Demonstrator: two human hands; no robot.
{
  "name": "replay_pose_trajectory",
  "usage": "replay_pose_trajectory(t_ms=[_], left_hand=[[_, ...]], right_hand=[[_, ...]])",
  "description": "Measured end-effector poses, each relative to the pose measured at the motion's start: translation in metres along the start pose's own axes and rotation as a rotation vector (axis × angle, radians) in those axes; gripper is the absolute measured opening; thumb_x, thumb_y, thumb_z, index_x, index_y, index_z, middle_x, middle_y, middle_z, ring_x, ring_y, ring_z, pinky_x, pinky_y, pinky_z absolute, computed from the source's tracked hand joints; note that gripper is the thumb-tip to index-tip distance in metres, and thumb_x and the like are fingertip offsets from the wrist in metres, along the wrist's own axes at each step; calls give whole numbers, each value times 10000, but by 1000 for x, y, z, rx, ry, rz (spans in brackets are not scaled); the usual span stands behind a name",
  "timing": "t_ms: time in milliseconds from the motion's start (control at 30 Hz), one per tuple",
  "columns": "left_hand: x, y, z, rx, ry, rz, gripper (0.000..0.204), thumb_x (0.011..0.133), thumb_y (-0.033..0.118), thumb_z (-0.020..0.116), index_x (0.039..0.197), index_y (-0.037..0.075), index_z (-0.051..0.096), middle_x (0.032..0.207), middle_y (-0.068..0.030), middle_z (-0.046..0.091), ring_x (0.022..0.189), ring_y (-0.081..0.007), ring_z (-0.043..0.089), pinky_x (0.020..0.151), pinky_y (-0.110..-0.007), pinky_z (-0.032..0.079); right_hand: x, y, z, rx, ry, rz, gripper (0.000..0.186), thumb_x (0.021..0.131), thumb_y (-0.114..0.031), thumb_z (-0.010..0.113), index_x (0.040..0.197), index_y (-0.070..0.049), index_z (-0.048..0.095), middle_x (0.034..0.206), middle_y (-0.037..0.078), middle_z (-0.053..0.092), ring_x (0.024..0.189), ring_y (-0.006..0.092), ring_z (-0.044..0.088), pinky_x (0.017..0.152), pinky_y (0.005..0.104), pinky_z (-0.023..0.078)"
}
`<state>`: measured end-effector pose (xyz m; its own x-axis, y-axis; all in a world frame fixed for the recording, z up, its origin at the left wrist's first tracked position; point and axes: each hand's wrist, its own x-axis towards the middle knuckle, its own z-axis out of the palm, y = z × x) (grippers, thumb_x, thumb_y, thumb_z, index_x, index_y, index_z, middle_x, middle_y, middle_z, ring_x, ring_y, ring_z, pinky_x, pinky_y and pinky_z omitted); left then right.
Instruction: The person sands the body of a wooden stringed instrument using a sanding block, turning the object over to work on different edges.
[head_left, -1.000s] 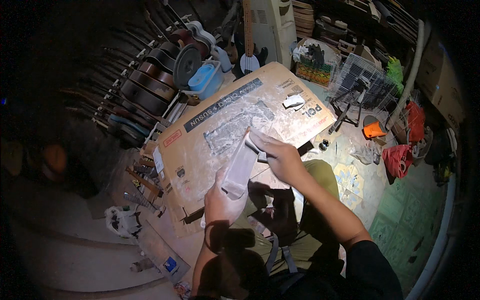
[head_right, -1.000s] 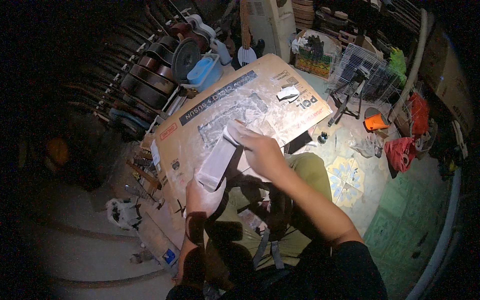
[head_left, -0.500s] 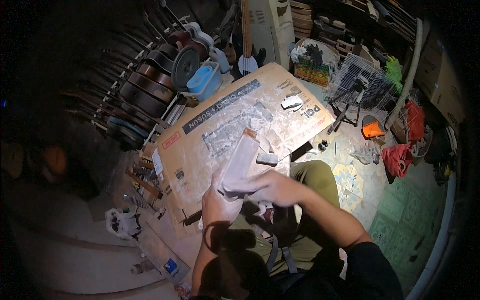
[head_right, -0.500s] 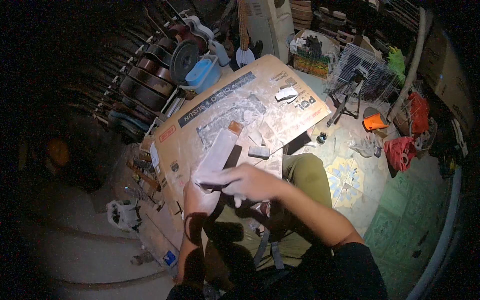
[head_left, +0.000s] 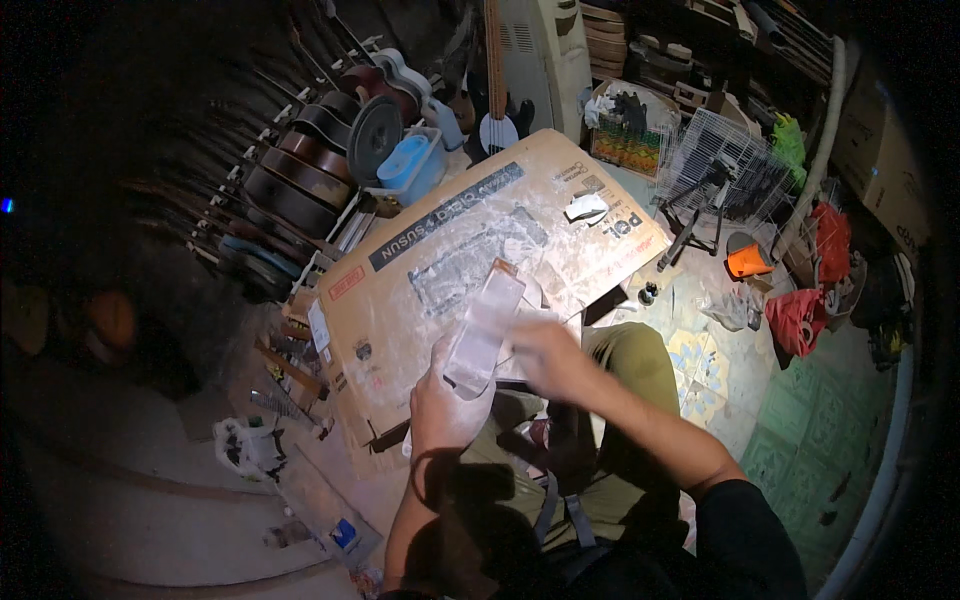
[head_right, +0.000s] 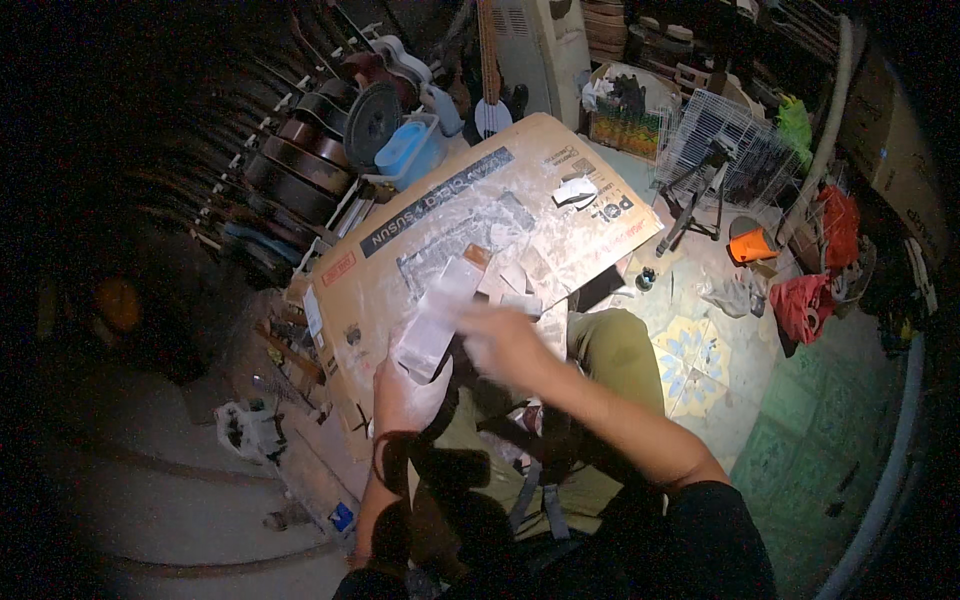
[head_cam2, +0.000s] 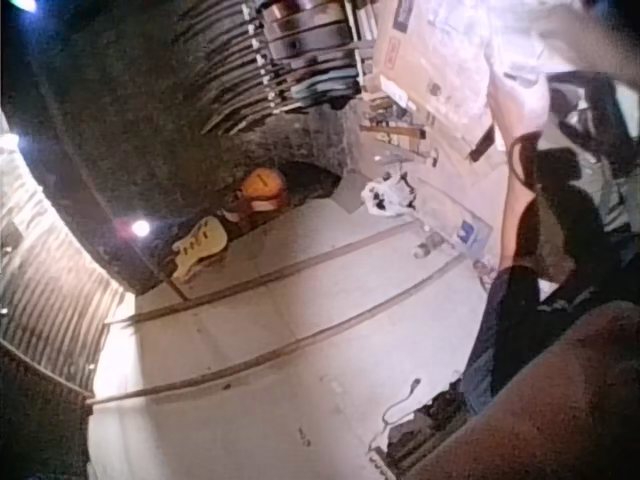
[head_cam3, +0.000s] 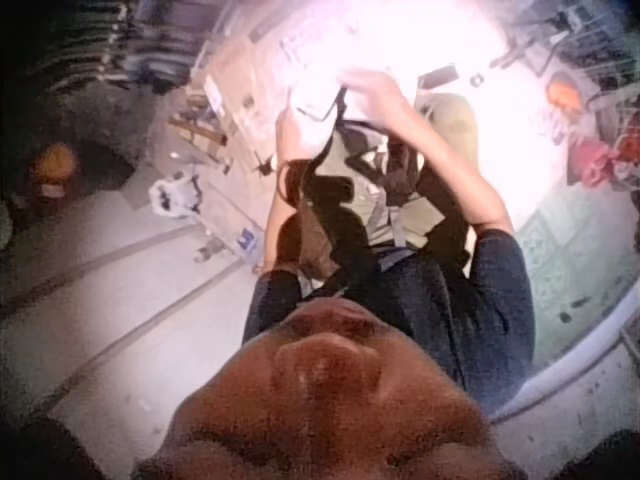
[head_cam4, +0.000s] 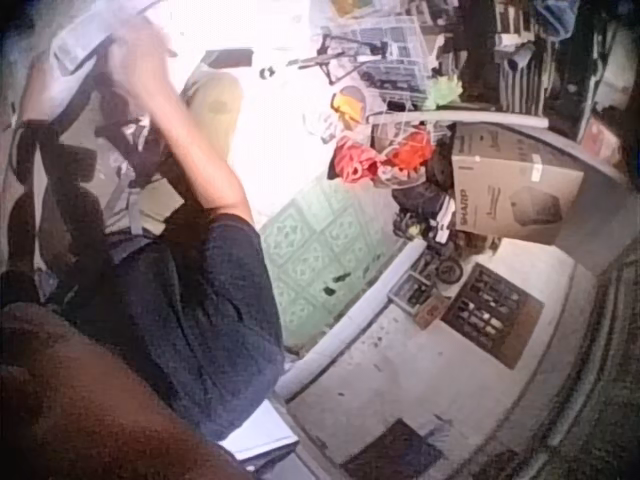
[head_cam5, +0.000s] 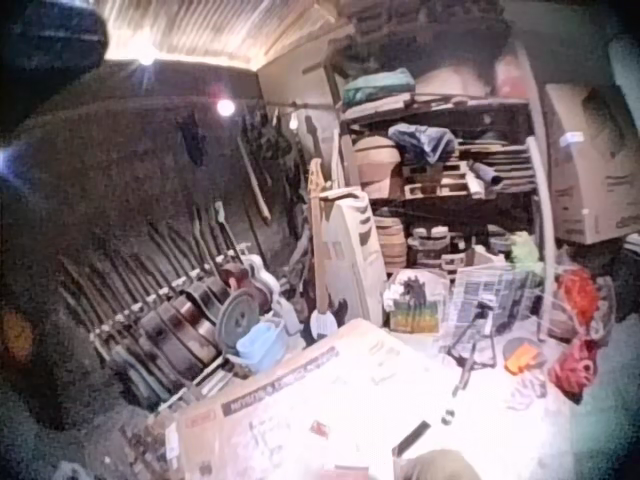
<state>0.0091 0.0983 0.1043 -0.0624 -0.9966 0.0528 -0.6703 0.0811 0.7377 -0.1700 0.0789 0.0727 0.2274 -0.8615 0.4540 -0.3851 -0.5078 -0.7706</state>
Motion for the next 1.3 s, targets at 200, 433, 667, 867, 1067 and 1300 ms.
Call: replay_pose_trajectory(t_ms=[200, 433, 667, 867, 1067, 1300], left_hand=[[-9, -14, -11, 19, 0, -9, 629, 800, 212, 758, 1365, 108, 501, 1035, -261, 698, 1010, -452, 664, 851, -498, 533], [16, 1, -8, 30, 35, 32, 672, 809, 280, 761, 1393, 110, 475, 1056, -288, 687, 1036, -458, 654, 868, -502, 525], [9, -11, -13, -28, 15, -27, 674, 813, 273, 754, 1403, 118, 466, 1071, -277, 690, 1042, -444, 660, 874, -488, 530], [7, -5, -19, -61, 32, -14, 630, 820, 261, 738, 1375, 105, 484, 1066, -262, 695, 1036, -442, 662, 858, -495, 535], [14, -12, -20, -17, 37, -11, 596, 824, 263, 736, 1340, 74, 507, 1053, -283, 690, 1021, -452, 662, 855, -496, 534], [22, -23, -30, -121, 56, 66, 561, 825, 275, 736, 1306, 67, 535, 1047, -272, 698, 1023, -434, 671, 848, -478, 538]], right_hand=[[24, 30, -12, 194, -117, -91, 727, 676, 193, 409, 1269, -132, 677, 1321, 134, 639, 1177, 336, 640, 1008, 338, 507], [50, 40, -58, -318, 139, 191, 561, 769, -27, 539, 1314, -127, 628, 1169, 220, 666, 1021, 432, 629, 877, 449, 536], [27, -41, -62, -193, -502, 7, 841, 762, 6, 609, 1536, -189, 341, 906, 219, 682, 836, 431, 662, 765, 504, 535], [31, -33, -43, -483, -606, 32, 875, 769, 1, 610, 1549, -261, 312, 883, 204, 667, 844, 407, 670, 730, 505, 538], [58, 27, -52, -776, -399, 284, 772, 793, -34, 587, 1512, -233, 389, 848, 182, 692, 815, 382, 685, 689, 498, 540], [44, -37, -42, -123, -592, -71, 891, 764, -18, 607, 1560, -258, 285, 883, 244, 663, 847, 422, 667, 740, 504, 529]])
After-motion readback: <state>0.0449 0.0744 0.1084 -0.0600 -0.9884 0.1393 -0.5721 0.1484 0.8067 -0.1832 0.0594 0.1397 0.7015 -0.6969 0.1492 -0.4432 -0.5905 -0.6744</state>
